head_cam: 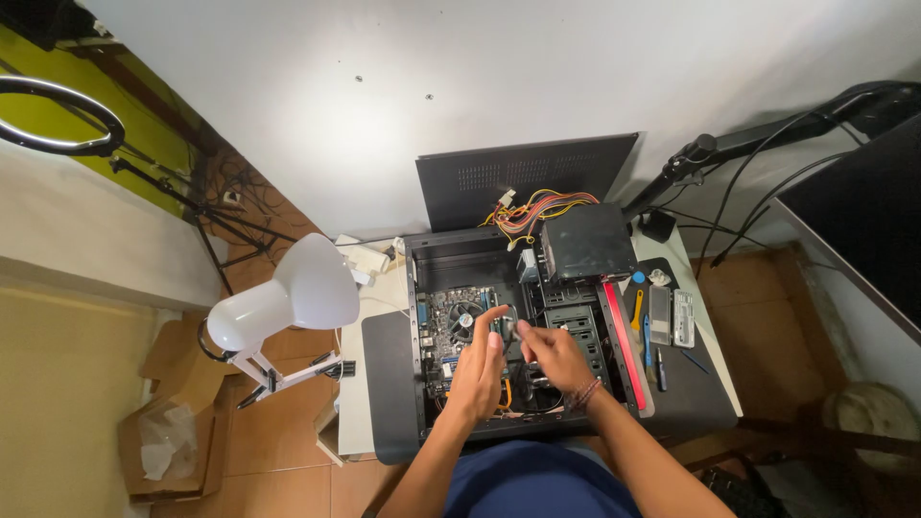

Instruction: The person works on an open desktop computer case on a desk. They lift and reposition the power supply unit, connect power cables to the motherboard, and use a screwdriver to fasten components inside the case.

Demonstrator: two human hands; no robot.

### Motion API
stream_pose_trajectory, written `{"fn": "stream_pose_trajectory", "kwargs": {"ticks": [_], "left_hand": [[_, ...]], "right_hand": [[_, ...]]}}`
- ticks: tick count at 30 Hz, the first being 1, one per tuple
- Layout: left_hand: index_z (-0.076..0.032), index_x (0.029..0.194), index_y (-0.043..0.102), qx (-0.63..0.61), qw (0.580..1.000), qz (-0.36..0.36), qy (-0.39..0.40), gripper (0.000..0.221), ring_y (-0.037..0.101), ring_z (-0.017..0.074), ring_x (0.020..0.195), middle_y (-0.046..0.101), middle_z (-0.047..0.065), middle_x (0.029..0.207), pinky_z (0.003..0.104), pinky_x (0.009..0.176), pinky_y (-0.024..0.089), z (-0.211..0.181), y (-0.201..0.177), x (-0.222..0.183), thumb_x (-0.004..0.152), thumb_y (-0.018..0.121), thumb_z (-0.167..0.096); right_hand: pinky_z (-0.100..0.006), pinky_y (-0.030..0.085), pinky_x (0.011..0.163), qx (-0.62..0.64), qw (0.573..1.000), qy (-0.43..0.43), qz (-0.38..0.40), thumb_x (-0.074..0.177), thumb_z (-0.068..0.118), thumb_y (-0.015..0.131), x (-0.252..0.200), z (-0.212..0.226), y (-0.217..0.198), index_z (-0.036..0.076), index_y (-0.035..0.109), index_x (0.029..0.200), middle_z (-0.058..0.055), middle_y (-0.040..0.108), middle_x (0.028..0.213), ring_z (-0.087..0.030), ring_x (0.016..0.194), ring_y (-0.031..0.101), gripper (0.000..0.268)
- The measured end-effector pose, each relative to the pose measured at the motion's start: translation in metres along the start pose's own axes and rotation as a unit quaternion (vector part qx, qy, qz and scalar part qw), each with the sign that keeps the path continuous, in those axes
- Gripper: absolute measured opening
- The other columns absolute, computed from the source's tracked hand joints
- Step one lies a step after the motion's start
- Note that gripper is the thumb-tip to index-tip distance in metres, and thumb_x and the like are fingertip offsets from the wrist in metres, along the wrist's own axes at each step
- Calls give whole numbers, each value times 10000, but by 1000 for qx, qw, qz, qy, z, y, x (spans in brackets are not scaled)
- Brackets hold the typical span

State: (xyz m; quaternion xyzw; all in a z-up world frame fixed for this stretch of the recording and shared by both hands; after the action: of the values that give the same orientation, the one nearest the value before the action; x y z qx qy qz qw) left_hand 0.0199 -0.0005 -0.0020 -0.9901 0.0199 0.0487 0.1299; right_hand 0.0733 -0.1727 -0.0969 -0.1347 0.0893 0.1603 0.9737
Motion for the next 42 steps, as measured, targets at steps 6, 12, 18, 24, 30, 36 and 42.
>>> {"fn": "stream_pose_trajectory", "kwargs": {"ticks": [6, 12, 18, 24, 30, 36, 42], "left_hand": [[-101, 1474, 458, 19, 998, -23, 59, 512, 471, 213, 554, 461, 72, 580, 397, 588, 375, 4, -3, -7, 1080, 311, -393], [-90, 1130, 591, 110, 987, -28, 117, 224, 589, 339, 571, 573, 126, 603, 466, 552, 412, 15, -1, -8, 1088, 438, -248], [-64, 1043, 591, 191, 972, -33, 136, 144, 649, 371, 643, 682, 162, 722, 465, 574, 465, 22, 9, -8, 1034, 498, -174], [-31, 1157, 758, -81, 991, 79, -73, 351, 593, 119, 639, 708, 81, 749, 311, 616, 492, 86, 24, 4, 1015, 455, -137], [35, 1184, 692, -175, 982, 40, -62, 280, 635, 67, 698, 770, 71, 840, 237, 674, 565, 68, 28, 3, 1027, 522, -121], [23, 1166, 715, -71, 995, -59, -27, 273, 715, 80, 694, 815, 90, 901, 242, 650, 601, 60, 41, 7, 990, 573, -130], [9, 1172, 711, -57, 989, -102, -94, 279, 710, 111, 686, 820, 85, 900, 260, 616, 591, 30, 46, 3, 996, 568, -154]], "right_hand": [[-281, 317, 481, -31, 987, 146, -65, 1027, 586, 496, 13, -15, -21, 41, 638, 647, -21, 472, 553, -105, 483, 437, 679], [-222, 297, 440, 323, 931, 154, 75, 958, 434, 586, -6, 18, -14, 90, 692, 929, -1, 604, 653, -37, 454, 390, 362], [-199, 394, 569, 236, 969, 69, 25, 940, 146, 715, 6, 3, -13, 21, 713, 1057, 1, 658, 795, -32, 634, 527, 171], [-195, 389, 579, 197, 980, 18, 35, 951, 164, 663, 7, 19, -28, 23, 718, 1222, 1, 689, 896, -39, 715, 594, 310], [-203, 367, 580, 118, 992, 35, 7, 959, 213, 669, 11, 9, -34, 115, 715, 1289, -4, 658, 780, -46, 634, 473, 347], [-294, 464, 605, -125, 991, -33, -38, 1136, 385, 432, -12, -3, -38, 20, 676, 915, -47, 574, 649, -121, 598, 553, 492], [-337, 422, 579, -111, 984, -113, -85, 1021, 310, 524, -33, 70, -55, 49, 724, 1105, -80, 516, 675, -175, 617, 491, 339]]}}
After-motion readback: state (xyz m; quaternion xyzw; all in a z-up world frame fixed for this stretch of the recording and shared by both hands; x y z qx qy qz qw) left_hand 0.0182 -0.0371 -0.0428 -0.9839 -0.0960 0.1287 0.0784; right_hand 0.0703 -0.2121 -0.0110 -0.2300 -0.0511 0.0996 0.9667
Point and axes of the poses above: each hand's wrist, its own x-axis towards the middle knuckle, its own y-axis out of the palm, z = x × y, the point moved 2 cm from there along x, towards the middle knuckle
